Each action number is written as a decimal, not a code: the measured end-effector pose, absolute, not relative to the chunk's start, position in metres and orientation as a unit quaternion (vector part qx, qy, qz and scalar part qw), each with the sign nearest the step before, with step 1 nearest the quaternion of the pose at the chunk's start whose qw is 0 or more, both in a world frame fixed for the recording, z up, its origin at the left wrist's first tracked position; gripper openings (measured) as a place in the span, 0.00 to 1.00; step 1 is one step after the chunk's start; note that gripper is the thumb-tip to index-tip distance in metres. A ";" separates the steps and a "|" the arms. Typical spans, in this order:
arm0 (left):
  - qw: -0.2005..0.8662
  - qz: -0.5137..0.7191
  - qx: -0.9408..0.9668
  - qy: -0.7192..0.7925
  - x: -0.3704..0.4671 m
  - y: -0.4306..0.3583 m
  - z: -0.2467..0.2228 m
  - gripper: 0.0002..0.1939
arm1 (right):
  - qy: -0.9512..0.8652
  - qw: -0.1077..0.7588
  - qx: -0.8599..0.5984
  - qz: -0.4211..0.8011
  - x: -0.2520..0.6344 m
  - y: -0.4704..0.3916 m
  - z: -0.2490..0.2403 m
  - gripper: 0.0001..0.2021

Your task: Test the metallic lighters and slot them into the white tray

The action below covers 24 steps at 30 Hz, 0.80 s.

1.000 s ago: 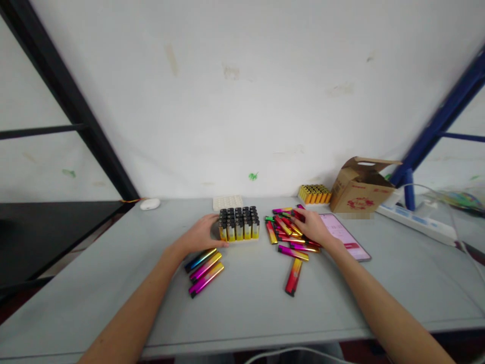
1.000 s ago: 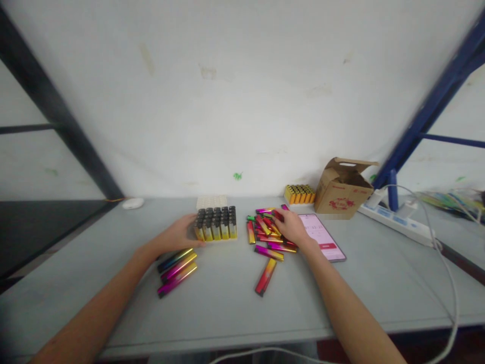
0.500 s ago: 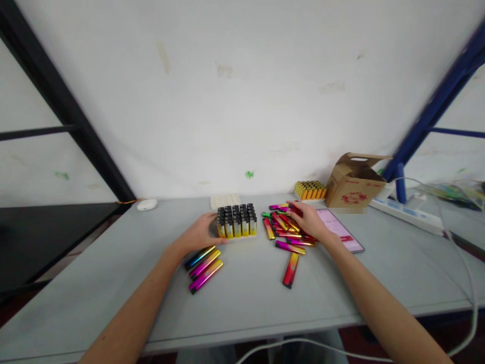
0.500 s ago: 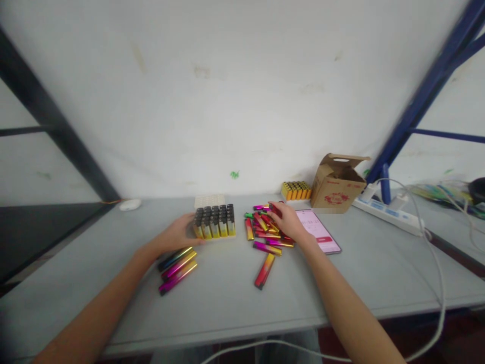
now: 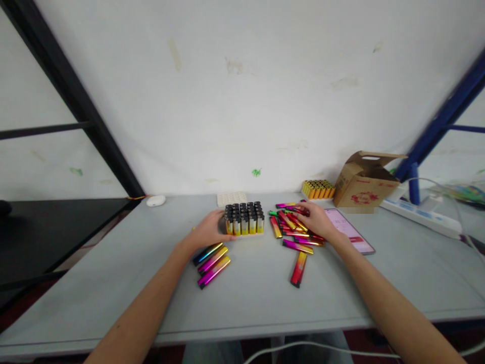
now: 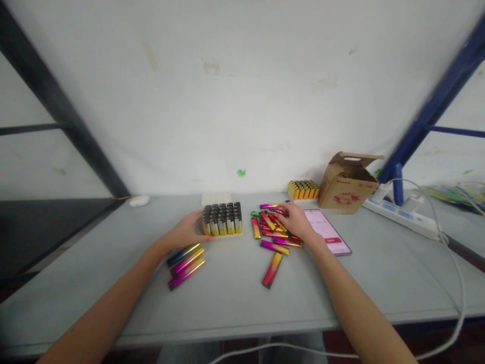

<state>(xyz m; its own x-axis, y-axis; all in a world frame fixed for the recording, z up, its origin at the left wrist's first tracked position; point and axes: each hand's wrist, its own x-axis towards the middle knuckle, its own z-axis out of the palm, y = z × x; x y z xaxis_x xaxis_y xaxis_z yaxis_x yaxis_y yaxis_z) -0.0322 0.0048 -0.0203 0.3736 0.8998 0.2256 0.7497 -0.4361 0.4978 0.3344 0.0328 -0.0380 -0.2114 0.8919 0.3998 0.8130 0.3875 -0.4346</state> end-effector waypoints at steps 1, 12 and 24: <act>0.158 0.235 0.814 0.507 -0.032 0.005 -0.020 0.42 | -0.775 0.300 -0.551 0.066 0.334 0.032 -0.038 0.14; 0.143 0.240 0.812 0.512 -0.030 0.003 -0.018 0.40 | -0.771 0.319 -0.550 0.039 0.339 0.033 -0.042 0.22; 0.163 0.234 0.810 0.512 -0.037 0.008 -0.023 0.46 | -0.866 0.251 -0.430 0.040 0.275 0.012 -0.021 0.45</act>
<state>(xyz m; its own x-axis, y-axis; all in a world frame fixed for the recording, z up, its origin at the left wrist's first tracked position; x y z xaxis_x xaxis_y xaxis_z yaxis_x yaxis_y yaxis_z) -0.0372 0.0084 -0.0228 0.3659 0.9061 0.2123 0.7533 -0.4223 0.5041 0.2747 0.0121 -0.0213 -0.5043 0.7647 0.4011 0.7243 0.6275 -0.2857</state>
